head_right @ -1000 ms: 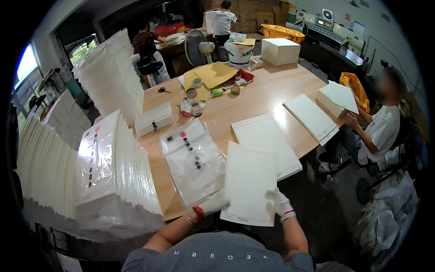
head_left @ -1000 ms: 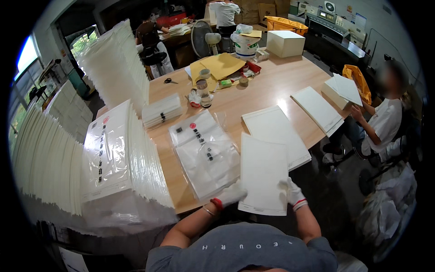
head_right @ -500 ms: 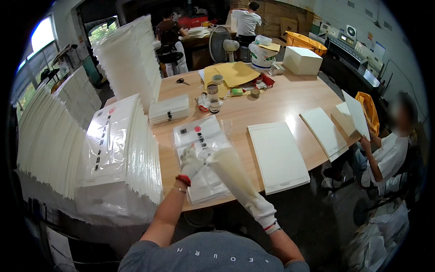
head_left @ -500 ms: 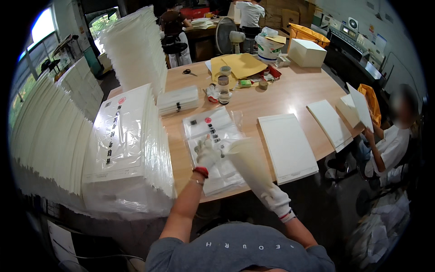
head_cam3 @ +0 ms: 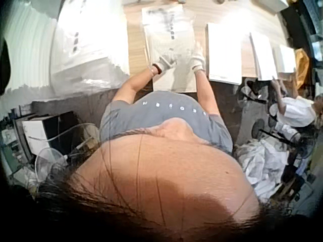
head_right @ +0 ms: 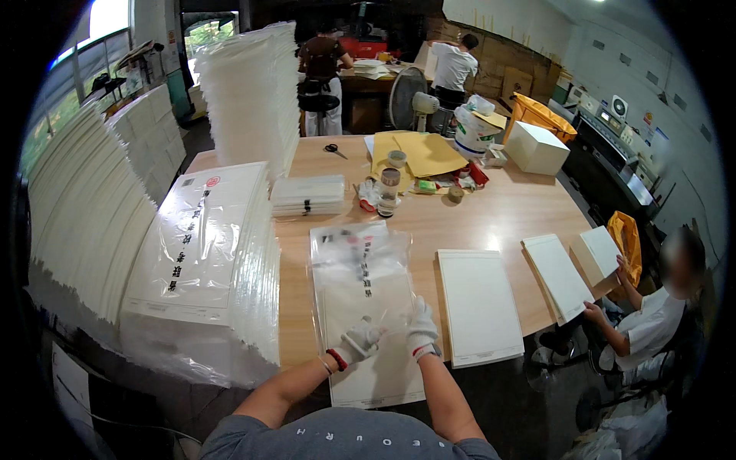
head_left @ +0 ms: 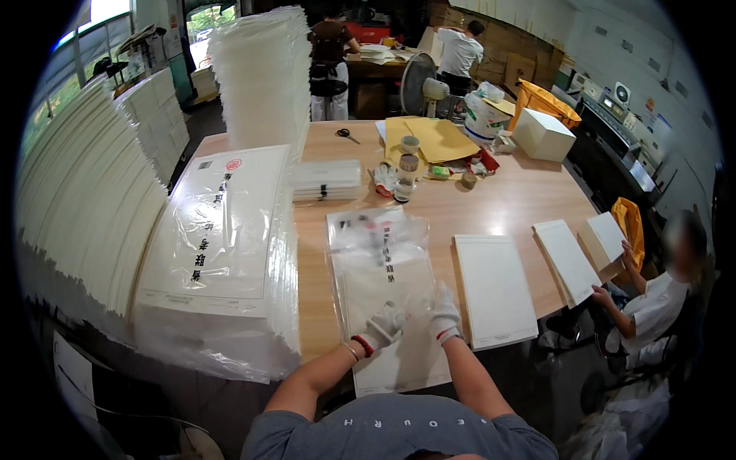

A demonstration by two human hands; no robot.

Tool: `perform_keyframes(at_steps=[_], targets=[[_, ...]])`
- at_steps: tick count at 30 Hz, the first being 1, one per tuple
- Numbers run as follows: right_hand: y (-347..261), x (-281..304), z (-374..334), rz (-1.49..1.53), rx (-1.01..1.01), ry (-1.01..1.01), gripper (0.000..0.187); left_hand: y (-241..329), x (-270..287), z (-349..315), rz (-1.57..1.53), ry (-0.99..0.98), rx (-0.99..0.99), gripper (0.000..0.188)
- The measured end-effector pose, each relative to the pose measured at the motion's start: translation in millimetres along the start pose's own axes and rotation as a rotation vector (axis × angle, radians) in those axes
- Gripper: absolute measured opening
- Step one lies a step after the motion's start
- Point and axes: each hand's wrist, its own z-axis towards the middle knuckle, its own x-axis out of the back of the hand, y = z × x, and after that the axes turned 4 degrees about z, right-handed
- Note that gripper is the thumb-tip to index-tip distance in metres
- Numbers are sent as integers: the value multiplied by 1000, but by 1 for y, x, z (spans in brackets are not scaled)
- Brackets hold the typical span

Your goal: The person repeatedly picks up white paper sheets, places them into clear plastic sleeves, and stacks the packaged items on the table. The person wears white gloves and works at a large table with stacks of paper and packaging materials.

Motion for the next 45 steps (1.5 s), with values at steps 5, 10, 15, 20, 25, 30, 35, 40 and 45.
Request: perform_keyframes(at_steps=[5, 10, 15, 20, 25, 30, 35, 40, 45], targets=[[7, -10, 47, -181, -70, -358, 45, -61, 24, -10, -100, 9, 537, 41], [17, 0, 5, -164, -16, -455, 47, -57, 26, -50, -399, 333, 643, 43], [27, 35, -71, -204, 163, -515, 48, 7, 46, -112, -178, 107, 708, 35], [27, 80, -164, -189, 187, -645, 49, 80, 88, -168, -501, -193, 822, 14], [20, 88, -185, -227, 61, -720, 50, 94, 105, -161, -763, 45, 645, 9], [66, 103, -196, 191, 60, -459, 50, 85, 91, -180, -599, 75, 827, 11], [111, 59, -178, 1300, -642, -201, 42, 107, 121, -132, -661, 64, 475, 7], [31, 29, -166, 1541, -468, -653, 45, 118, 242, -57, -313, 136, -18, 11], [-117, 72, -112, 929, 524, -514, 36, 92, 311, -120, -753, 713, 135, 16]])
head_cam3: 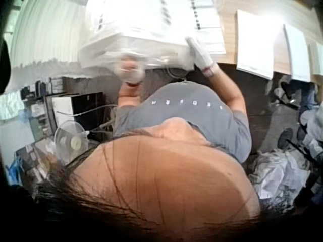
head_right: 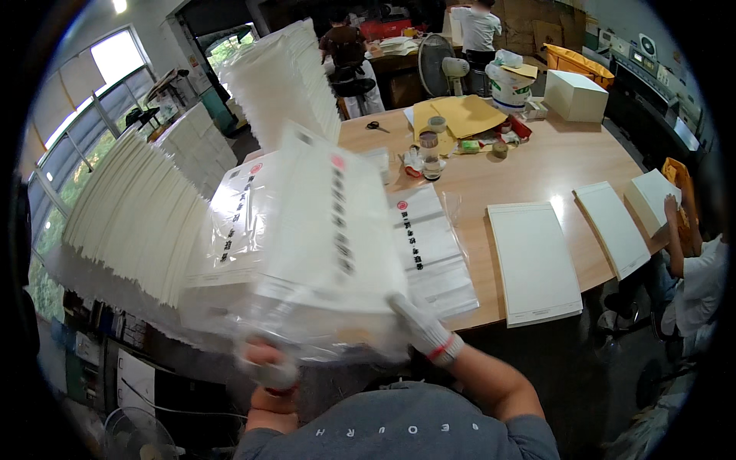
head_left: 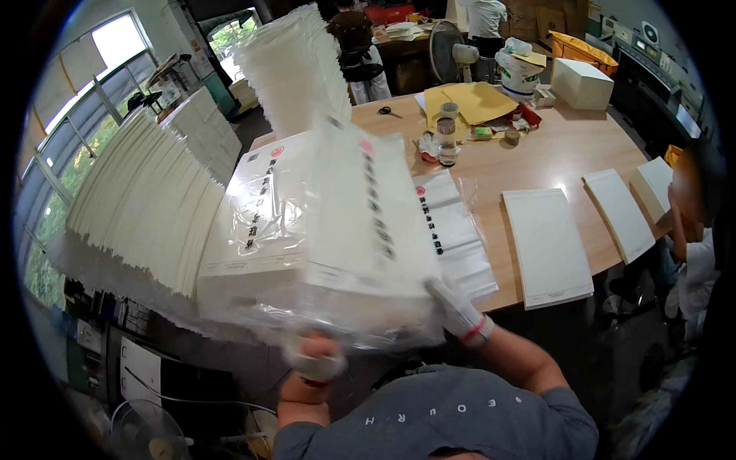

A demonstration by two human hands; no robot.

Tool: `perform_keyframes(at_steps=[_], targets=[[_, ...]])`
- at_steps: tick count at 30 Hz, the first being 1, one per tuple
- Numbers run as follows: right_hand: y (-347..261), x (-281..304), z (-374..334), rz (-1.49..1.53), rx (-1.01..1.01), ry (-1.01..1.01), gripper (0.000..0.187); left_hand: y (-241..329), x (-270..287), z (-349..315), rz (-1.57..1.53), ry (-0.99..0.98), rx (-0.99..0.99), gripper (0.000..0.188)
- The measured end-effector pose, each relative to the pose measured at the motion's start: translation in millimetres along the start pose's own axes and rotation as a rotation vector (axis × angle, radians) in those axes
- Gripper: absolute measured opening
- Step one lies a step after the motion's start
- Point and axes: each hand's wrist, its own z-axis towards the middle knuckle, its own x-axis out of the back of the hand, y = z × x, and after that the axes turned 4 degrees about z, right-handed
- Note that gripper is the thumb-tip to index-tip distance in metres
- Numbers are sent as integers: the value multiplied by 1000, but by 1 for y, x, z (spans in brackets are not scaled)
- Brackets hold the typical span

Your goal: The person repeatedly picks up white paper sheets, places them into clear plastic sleeves, and stacks the packaged items on the table. The person wears white gloves and works at a large table with stacks of paper and packaging materials.

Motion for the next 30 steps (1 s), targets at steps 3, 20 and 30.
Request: perform_keyframes(at_steps=[3, 20, 30], targets=[[-31, -47, 66, 818, -61, -370, 29, 1, 46, 46, -26, 565, -185, 12], [91, 4, -79, 390, -863, -13, 35, -183, -77, -127, 488, -409, 336, 13], [91, 56, -133, 575, -836, 583, 34, -269, -196, -71, 963, -843, 164, 24]])
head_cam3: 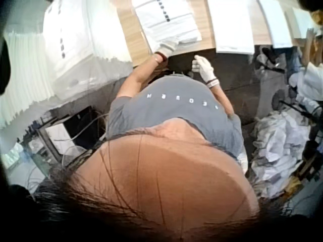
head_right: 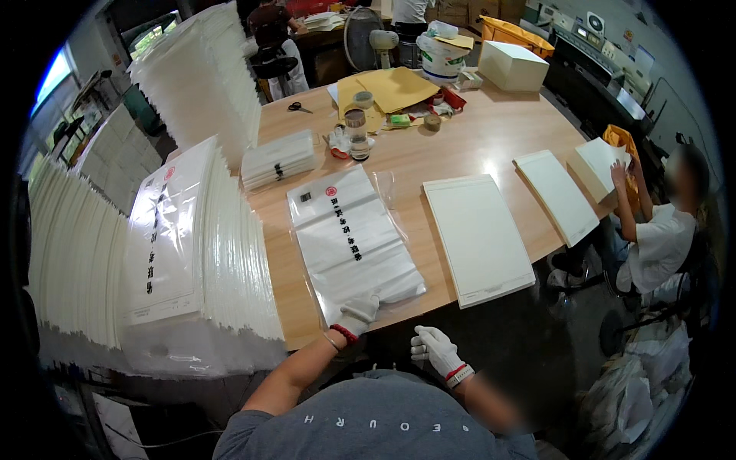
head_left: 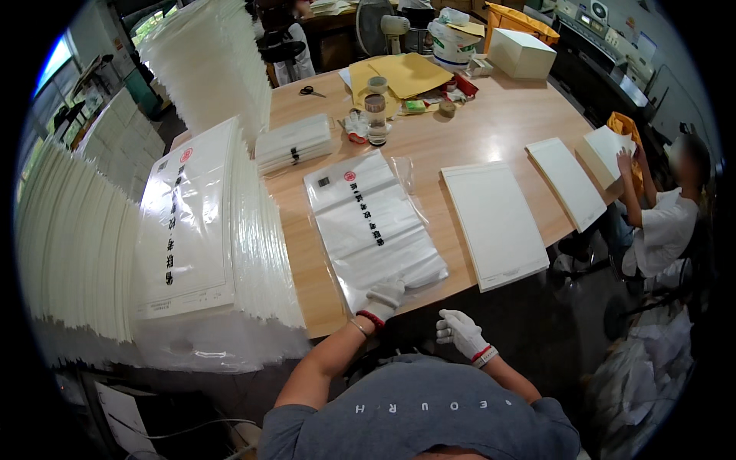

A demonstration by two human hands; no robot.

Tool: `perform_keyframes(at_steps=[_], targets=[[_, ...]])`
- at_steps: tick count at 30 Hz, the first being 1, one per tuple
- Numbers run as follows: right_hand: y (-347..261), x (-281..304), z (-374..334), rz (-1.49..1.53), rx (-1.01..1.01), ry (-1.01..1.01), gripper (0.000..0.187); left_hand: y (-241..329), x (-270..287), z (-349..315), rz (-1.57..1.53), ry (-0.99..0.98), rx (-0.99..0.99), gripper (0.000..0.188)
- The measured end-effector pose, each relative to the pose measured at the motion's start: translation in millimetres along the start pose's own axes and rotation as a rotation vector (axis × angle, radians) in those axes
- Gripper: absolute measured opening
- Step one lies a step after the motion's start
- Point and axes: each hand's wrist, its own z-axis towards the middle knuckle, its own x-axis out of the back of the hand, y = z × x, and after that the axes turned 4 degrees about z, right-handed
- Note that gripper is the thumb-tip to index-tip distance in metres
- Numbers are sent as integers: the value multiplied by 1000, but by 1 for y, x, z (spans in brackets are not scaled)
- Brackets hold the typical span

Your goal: The person repeatedly picks up white paper sheets, places them into clear plastic sleeves, and stacks the packaged items on the table. The person wears white gloves and works at a large table with stacks of paper and packaging materials.

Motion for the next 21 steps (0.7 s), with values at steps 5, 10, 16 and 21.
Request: perform_keyframes(at_steps=[5, 10, 16, 21], targets=[[-9, -15, 17, -40, -13, -92, 32, -35, -5, 16, -807, -157, 280, 18], [-46, -78, 74, -182, 108, -145, 36, -41, 53, 32, -781, -309, 279, 18], [-57, -89, 146, -625, 304, 64, 31, -83, 56, 59, -1349, 21, 385, 9], [-64, -72, 130, -1230, 1285, 196, 16, -105, 79, 84, -1123, 144, 429, 3]])
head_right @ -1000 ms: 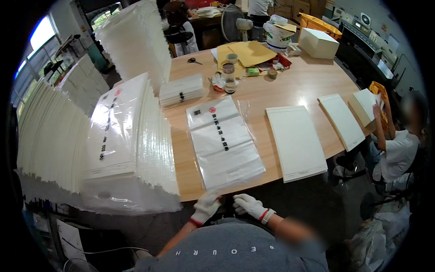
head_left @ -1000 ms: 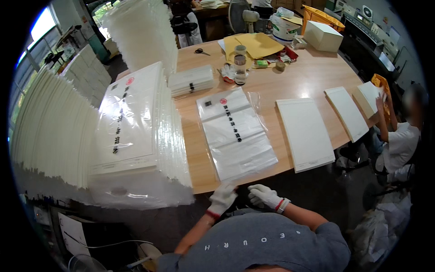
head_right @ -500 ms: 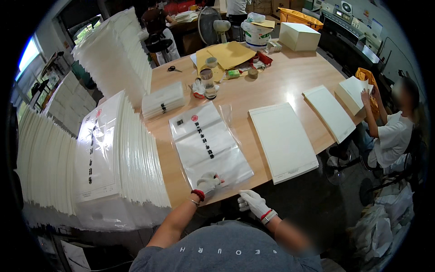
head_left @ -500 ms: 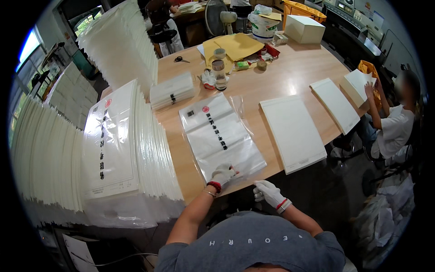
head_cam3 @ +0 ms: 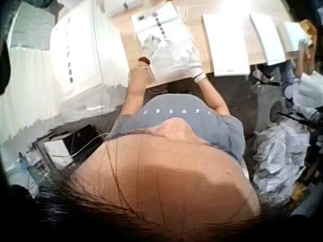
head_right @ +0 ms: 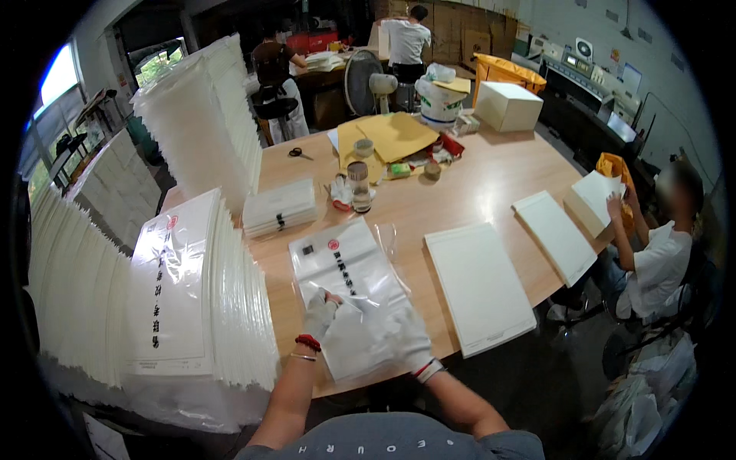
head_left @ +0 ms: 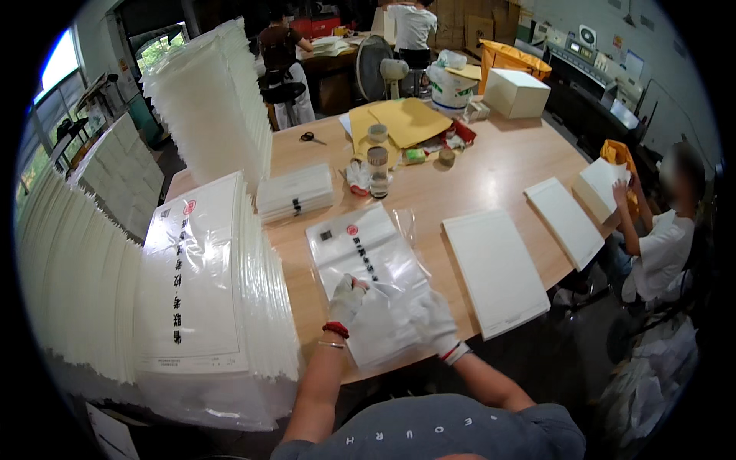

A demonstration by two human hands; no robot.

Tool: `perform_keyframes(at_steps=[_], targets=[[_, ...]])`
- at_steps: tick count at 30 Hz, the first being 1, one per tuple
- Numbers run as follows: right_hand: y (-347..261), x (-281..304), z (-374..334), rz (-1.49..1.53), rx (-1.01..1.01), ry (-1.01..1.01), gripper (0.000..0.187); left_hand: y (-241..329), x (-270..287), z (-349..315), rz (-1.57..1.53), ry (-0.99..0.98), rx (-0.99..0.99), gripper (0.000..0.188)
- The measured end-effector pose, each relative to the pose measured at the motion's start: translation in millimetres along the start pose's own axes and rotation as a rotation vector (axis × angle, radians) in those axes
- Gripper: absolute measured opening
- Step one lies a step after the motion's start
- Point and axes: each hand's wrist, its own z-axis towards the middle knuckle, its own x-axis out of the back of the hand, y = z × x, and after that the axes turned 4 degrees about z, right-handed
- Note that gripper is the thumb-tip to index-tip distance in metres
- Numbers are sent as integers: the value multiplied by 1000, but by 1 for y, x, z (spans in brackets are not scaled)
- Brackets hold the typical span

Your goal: The person repeatedly picks up white paper sheets, places them into clear plastic sleeves, and stacks the packaged items on the table. The person wears white gloves and works at a large table with stacks of paper and packaging materials.

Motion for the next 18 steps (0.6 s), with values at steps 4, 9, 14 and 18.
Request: perform_keyframes(at_steps=[4, 9, 14, 18], targets=[[-62, -25, 54, 491, -107, -175, 28, 56, -12, -12, 37, -36, -79, 3], [25, -101, 12, 187, 142, -221, 19, 120, -12, -28, 270, -20, -389, 21], [-6, 39, -33, 874, -177, -195, 18, 113, -11, -57, 590, 203, -656, 43], [54, 106, -87, -436, -407, -109, 40, 108, -8, -107, 369, 371, -763, 39]])
